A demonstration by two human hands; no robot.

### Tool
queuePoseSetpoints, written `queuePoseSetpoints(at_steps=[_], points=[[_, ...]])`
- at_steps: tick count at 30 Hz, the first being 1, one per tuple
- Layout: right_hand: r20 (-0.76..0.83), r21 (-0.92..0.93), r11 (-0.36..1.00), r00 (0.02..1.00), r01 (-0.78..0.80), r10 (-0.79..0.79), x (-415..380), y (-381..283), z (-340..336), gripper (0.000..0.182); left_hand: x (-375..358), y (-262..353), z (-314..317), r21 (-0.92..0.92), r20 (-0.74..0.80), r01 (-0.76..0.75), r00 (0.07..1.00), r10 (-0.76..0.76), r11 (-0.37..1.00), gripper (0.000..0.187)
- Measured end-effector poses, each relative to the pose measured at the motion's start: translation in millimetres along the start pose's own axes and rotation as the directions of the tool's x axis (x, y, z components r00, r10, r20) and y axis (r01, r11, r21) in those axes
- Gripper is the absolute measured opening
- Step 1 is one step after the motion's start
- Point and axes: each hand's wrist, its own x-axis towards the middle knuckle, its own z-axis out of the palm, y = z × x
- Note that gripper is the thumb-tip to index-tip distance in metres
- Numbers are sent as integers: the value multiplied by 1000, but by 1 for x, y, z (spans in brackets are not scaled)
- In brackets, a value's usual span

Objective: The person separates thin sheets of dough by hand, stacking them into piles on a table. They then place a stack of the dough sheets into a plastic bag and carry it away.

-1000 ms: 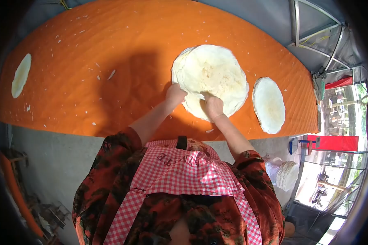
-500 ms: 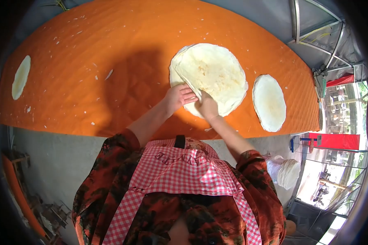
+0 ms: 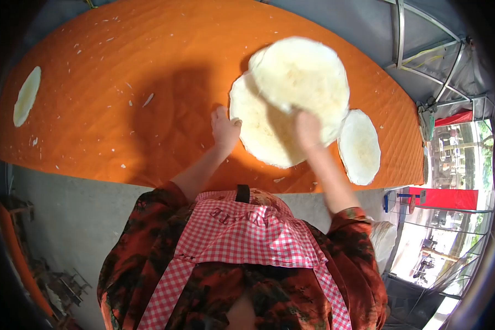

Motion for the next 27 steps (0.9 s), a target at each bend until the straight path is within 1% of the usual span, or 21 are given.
queuePoseSetpoints(at_steps=[1, 2, 3, 6, 7, 9, 12, 13, 15, 18, 21, 23, 24, 25, 26, 27], points=[[65, 90, 994, 997, -55, 49, -14, -11, 33, 24, 4, -8, 1, -61, 169, 139, 977, -127, 988, 33], [80, 190, 981, 997, -27, 11, -33, -10, 82, 25, 10, -22, 2, -95, 340, 283, 910, -236, 954, 31], [91, 289, 957, 996, -3, -24, -44, -10, 114, 26, 14, -32, 4, -101, 506, 422, 802, -319, 901, 29], [49, 302, 952, 998, -51, 38, -43, -13, 104, 24, 15, -40, 11, -101, 496, 344, 831, -253, 933, 24], [105, 279, 954, 991, -107, 81, -35, -14, 83, 19, 11, -43, 13, -134, 474, 300, 856, -205, 945, 21], [229, 128, 984, 969, -123, 91, -21, -9, 62, 18, 13, -37, 18, -215, 412, 193, 907, -90, 957, 17], [166, 139, 986, 984, -87, 64, -23, -28, 52, 17, 15, -10, 11, -323, 596, 485, 771, -223, 813, 10], [207, 179, 978, 976, -108, 70, -25, -35, 65, 25, 17, 0, 8, -334, 641, 567, 722, -259, 753, 10], [-25, 197, 980, 1000, 18, -14, -47, -45, 121, 36, 22, 14, 1, -339, 724, 712, 615, -313, 614, 16], [3, 218, 974, 998, -58, 59, -60, -67, 105, 49, 24, 17, -12, -329, 808, 820, 501, -310, 467, 29], [168, 346, 906, 966, -242, 194, -52, -62, 122, 52, 25, -4, -2, -362, 922, 922, 376, -94, 138, 39], [427, 332, 873, 882, -357, 198, -17, -30, 108, 46, 18, 15, -4, -347, 877, 905, 406, -258, 244, 45], [323, 480, 800, 920, -361, 221, 3, -1, 106, 37, 15, 22, -4, -332, 841, 896, 422, -338, 294, 48], [493, 153, 925, 838, -347, 233, 43, 34, 80, 36, 11, 21, -3, -323, 836, 869, 448, -317, 376, 49], [417, 308, 892, 890, -330, 185, 61, 78, 45, 36, 5, 17, -2, -311, 832, 835, 470, -295, 455, 50], [453, 220, 937, 879, -270, 147, 88, 83, -20, 31, 4, 16, 0, -301, 827, 791, 495, -268, 532, 51]])
